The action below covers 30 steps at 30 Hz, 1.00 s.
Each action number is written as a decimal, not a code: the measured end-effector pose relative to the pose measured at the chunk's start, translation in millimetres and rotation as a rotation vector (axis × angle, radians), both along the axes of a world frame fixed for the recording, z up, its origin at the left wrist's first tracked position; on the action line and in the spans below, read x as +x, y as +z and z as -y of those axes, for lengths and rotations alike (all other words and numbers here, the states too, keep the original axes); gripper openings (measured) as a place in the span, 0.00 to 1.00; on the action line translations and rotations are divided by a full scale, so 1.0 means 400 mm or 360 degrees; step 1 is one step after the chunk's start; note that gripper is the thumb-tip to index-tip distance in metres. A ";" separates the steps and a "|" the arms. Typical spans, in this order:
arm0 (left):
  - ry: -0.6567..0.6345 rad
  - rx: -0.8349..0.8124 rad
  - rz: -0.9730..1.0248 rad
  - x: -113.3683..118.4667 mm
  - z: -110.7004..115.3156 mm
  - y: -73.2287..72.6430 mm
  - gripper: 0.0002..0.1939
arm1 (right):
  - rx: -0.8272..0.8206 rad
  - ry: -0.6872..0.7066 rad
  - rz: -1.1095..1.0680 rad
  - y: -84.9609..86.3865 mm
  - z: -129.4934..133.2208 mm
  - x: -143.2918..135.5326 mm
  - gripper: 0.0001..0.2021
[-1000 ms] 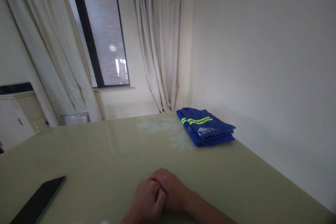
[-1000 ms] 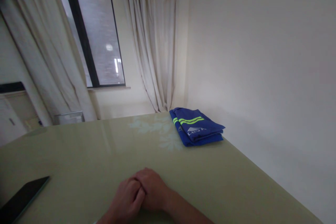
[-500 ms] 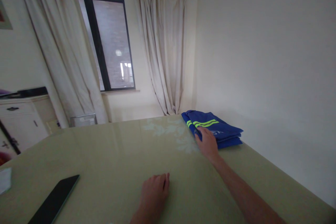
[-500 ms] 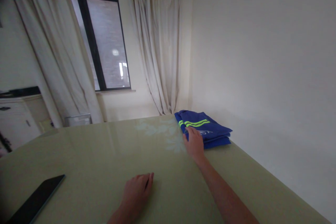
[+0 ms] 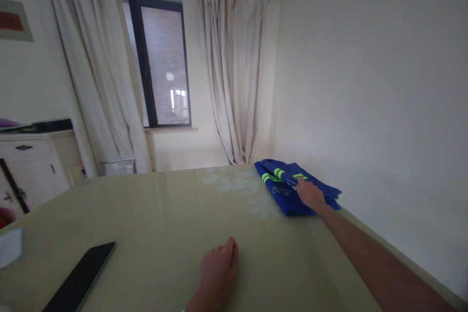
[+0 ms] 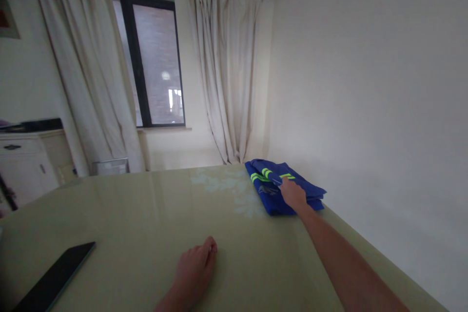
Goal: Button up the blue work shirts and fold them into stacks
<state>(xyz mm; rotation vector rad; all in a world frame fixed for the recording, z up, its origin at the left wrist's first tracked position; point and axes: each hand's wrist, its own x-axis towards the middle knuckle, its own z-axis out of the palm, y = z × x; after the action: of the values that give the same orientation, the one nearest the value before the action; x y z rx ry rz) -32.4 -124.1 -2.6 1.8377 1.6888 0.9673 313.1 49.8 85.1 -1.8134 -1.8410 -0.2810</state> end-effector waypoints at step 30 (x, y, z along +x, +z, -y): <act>-0.0148 0.0181 0.0115 0.054 0.019 0.008 0.13 | -0.0286 0.0266 -0.0606 -0.153 0.241 -0.163 0.15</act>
<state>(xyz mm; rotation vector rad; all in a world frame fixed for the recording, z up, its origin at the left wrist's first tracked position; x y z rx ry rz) -10.8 -131.7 0.7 1.9109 1.5201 1.0969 248.0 -46.5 24.0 -1.6725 -1.7696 0.2823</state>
